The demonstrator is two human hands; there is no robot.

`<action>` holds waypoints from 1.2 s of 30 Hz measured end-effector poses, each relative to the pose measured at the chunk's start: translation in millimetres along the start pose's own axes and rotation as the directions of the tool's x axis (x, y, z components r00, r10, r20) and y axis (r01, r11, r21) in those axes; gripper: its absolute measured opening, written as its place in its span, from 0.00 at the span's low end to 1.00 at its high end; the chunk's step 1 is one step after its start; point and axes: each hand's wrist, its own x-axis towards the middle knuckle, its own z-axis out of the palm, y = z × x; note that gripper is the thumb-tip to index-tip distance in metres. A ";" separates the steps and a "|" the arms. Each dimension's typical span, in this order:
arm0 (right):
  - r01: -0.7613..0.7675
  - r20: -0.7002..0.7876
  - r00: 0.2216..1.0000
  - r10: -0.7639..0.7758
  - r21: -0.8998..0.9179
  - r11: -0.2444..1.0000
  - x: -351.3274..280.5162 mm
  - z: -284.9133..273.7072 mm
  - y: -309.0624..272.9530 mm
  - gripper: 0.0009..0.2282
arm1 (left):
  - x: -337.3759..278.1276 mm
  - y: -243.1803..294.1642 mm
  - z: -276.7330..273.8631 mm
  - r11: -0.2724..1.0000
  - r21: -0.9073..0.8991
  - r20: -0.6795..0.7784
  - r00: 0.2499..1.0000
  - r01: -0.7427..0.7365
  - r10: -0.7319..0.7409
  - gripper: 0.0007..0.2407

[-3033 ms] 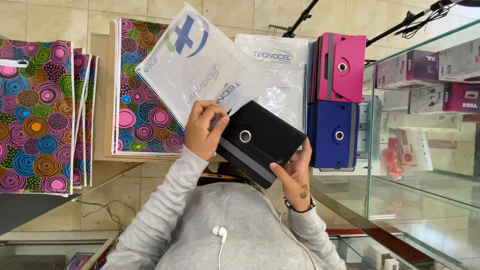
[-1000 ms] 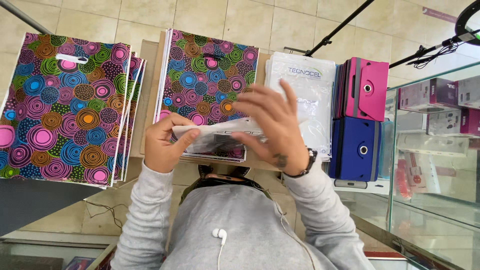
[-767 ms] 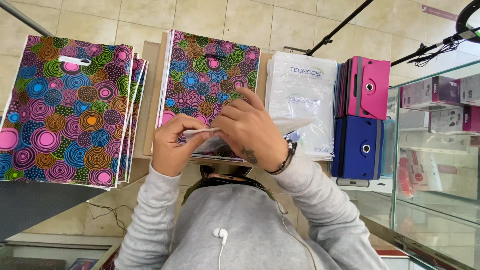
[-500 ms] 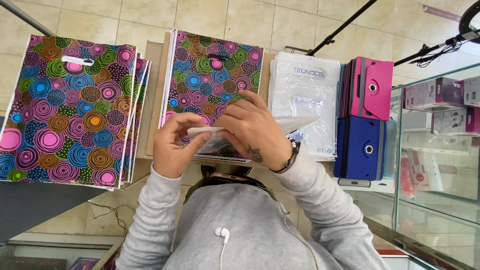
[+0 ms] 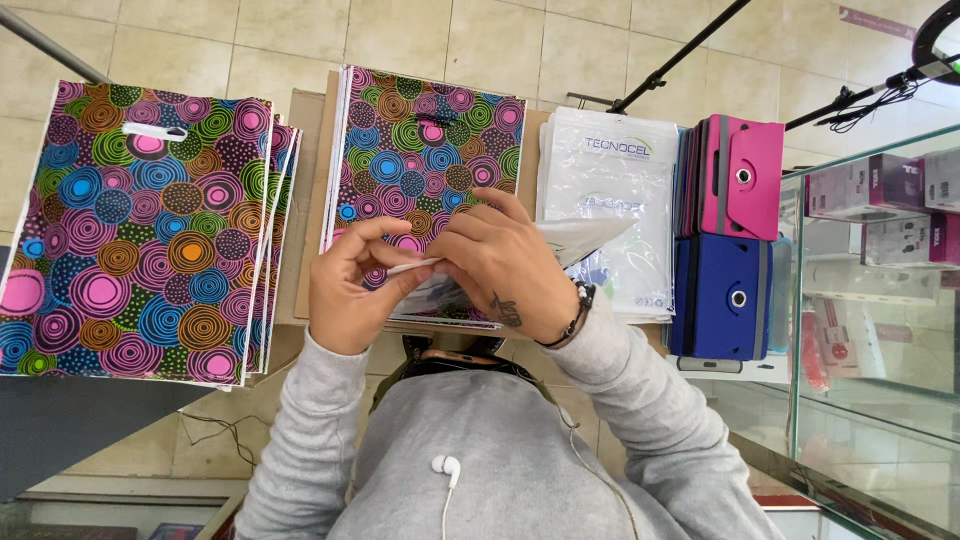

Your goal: The person places tablet cases into plastic bags and then places the bagged cases into larger patterned gift bags on a table.

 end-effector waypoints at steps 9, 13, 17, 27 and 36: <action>-0.014 -0.038 0.999 0.015 0.029 0.999 -2.4 -5.5 9.2 0.06 | 10.2 18.7 -1.1 0.997 0.071 0.012 1.000 -0.011 0.010 0.20; -0.063 0.002 0.998 0.063 0.010 0.998 -9.4 -23.3 13.4 0.10 | 8.7 14.5 -2.4 0.991 0.127 0.035 0.999 -0.033 0.029 0.12; -0.068 0.027 0.997 0.068 0.002 0.998 -10.8 -21.2 14.2 0.07 | 10.5 18.1 -4.5 0.967 0.213 0.128 0.986 -0.137 0.111 0.08; -0.100 0.033 0.994 0.101 -0.023 0.995 -12.5 -18.0 23.5 0.07 | 10.9 27.9 -5.4 0.898 0.389 0.126 0.978 -0.204 0.168 0.04; -0.022 -0.027 0.999 0.023 0.049 0.999 -14.9 -0.3 31.8 0.09 | 15.6 35.2 -23.1 0.870 0.473 0.223 0.974 -0.139 0.034 0.02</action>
